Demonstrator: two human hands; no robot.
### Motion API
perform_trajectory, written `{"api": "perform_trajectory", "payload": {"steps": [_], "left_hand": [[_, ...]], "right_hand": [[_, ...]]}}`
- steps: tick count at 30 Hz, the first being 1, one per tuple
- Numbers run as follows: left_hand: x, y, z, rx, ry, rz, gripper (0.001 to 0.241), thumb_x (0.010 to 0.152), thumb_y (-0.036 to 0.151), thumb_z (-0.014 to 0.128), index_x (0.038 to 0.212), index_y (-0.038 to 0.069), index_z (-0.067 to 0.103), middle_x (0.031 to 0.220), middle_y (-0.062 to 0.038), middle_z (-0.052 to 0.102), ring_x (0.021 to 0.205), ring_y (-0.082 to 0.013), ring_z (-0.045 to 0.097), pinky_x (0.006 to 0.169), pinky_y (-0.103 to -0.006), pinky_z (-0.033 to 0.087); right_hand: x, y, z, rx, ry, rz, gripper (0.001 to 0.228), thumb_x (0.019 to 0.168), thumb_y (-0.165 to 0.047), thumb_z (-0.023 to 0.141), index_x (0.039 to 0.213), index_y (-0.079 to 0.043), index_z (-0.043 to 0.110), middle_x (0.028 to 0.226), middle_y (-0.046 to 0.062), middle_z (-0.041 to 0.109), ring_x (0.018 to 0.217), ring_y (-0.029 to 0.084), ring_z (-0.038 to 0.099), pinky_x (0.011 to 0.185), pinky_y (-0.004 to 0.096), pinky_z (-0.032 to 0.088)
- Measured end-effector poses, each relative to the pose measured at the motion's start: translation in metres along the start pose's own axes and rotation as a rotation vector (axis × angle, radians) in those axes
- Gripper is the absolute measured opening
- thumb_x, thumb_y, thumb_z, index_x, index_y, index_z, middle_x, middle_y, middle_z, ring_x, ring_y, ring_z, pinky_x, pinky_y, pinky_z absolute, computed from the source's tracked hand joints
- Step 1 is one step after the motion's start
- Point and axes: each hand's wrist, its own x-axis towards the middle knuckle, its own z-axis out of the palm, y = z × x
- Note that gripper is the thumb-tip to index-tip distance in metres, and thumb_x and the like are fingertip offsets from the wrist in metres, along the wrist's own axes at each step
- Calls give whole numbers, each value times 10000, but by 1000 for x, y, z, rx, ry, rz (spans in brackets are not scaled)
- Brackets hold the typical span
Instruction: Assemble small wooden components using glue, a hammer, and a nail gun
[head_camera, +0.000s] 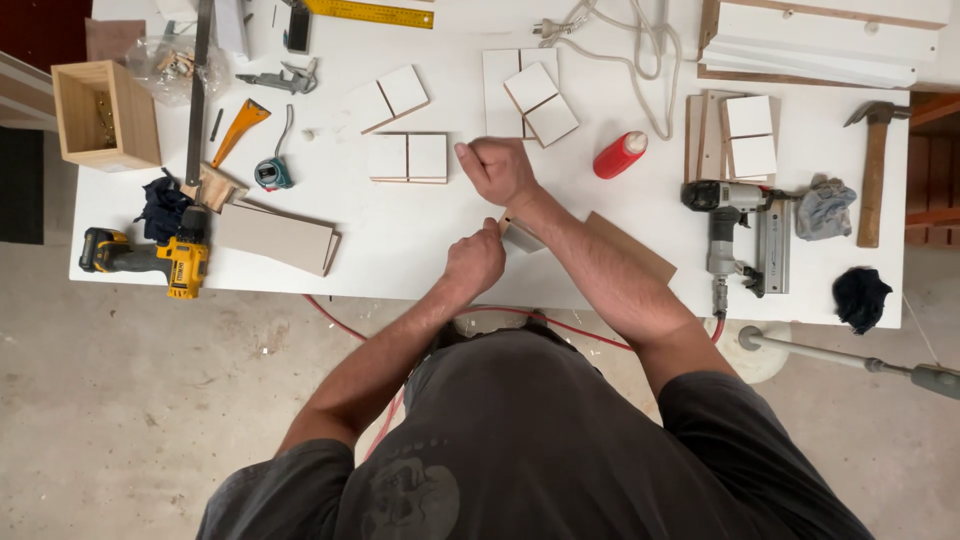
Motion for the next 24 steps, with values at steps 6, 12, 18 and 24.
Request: {"api": "perform_trajectory", "payload": {"steps": [6, 12, 18, 24], "left_hand": [[-2, 8, -12, 9, 3, -2, 343, 961, 125, 390, 1224, -55, 514, 982, -293, 715, 919, -520, 725, 777, -638, 576], [-9, -26, -34, -324, -19, -114, 450, 998, 293, 533, 1243, -84, 535, 1134, -388, 661, 1100, -595, 635, 913, -689, 509], [-12, -71, 0, -1463, -70, -312, 571, 1035, 167, 624, 1441, -124, 348, 1412, -357, 486, 1201, -536, 588, 960, -582, 574], [-12, -84, 11, -1033, -187, -402, 810, 968, 444, 738, 1419, -142, 408, 1272, -362, 556, 979, -417, 730, 841, -477, 670]], "right_hand": [[0, -10, -8, 30, -25, 9, 500, 1048, -169, 595, 569, -89, 477, 455, 131, 455, 424, 309, 493, 440, 378, 405], [-48, 11, -61, 336, -11, 265, 351, 1128, -205, 432, 935, -45, 678, 690, 81, 636, 627, 187, 628, 615, 333, 526], [-99, -13, -95, -208, -855, 727, 420, 1024, -237, 589, 1419, -95, 584, 962, 262, 746, 1054, 410, 691, 1018, 508, 520], [-116, 6, -91, -183, -856, 746, 300, 1040, -197, 579, 1267, -63, 721, 1130, 231, 748, 1041, 416, 703, 932, 506, 549]]}}
